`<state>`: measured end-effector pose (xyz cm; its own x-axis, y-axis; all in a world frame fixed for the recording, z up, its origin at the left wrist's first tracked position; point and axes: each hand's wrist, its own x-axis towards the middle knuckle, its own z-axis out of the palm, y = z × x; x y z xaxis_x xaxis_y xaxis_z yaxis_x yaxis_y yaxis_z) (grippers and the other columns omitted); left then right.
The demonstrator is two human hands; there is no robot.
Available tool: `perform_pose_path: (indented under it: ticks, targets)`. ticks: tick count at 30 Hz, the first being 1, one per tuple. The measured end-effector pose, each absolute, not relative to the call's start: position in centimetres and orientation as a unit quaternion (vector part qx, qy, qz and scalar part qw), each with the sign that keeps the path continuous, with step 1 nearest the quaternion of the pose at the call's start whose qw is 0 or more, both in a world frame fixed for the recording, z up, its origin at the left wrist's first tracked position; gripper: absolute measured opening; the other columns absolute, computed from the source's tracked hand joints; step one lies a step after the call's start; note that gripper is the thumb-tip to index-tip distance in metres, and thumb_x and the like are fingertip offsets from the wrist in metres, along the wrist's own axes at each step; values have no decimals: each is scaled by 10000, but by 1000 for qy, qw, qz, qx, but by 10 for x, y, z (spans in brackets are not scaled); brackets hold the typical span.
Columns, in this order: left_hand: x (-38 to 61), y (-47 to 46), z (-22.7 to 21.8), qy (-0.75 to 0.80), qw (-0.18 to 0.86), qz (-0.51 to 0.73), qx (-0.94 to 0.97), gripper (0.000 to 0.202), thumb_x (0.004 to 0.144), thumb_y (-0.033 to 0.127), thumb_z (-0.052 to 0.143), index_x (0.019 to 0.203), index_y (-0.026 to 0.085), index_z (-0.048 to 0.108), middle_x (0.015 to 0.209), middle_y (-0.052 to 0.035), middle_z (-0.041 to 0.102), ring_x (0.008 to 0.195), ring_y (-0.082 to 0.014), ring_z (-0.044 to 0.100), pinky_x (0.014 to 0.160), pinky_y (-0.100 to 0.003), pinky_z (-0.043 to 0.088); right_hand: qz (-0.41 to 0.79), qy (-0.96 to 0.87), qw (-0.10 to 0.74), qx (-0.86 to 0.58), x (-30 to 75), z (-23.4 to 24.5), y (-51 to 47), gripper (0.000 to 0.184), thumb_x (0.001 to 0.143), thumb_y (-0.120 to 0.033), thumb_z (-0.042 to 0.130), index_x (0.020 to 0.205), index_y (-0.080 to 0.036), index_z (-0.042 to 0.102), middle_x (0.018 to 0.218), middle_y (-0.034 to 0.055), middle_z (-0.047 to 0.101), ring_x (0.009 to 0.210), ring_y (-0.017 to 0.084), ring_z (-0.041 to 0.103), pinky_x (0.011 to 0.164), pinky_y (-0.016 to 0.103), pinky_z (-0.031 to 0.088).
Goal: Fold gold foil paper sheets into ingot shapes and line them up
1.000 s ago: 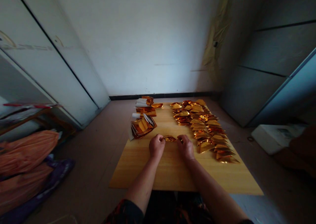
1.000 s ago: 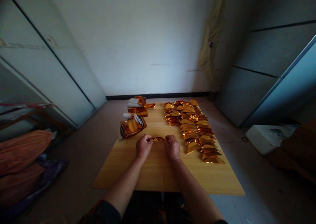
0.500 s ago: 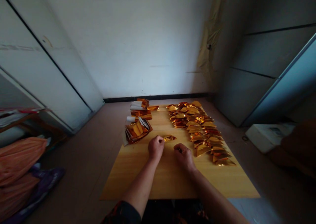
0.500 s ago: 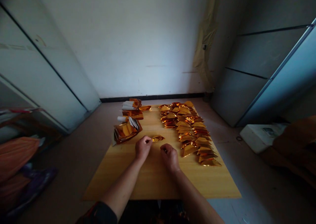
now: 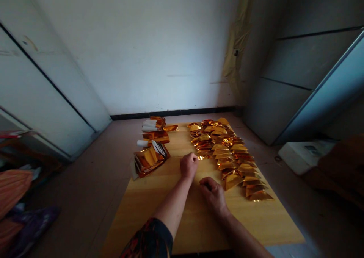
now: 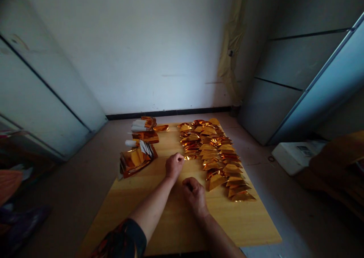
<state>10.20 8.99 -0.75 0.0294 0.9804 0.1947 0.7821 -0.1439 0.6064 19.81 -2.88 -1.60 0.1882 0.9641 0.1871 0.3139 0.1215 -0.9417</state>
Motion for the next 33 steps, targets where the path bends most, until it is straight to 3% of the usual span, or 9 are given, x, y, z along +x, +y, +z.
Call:
perform_pose_path:
  ticks: [33]
  targets:
    - [119,105,-6,627,64,244,737,129,829,222,517,820,213,646,812,-35,673,804,-178,573,713,-269,372,301,-583,487,-576,196,-16,-34,120,725,-211,508,733,-181,624,686,11,626,633,137,568,572,200,438]
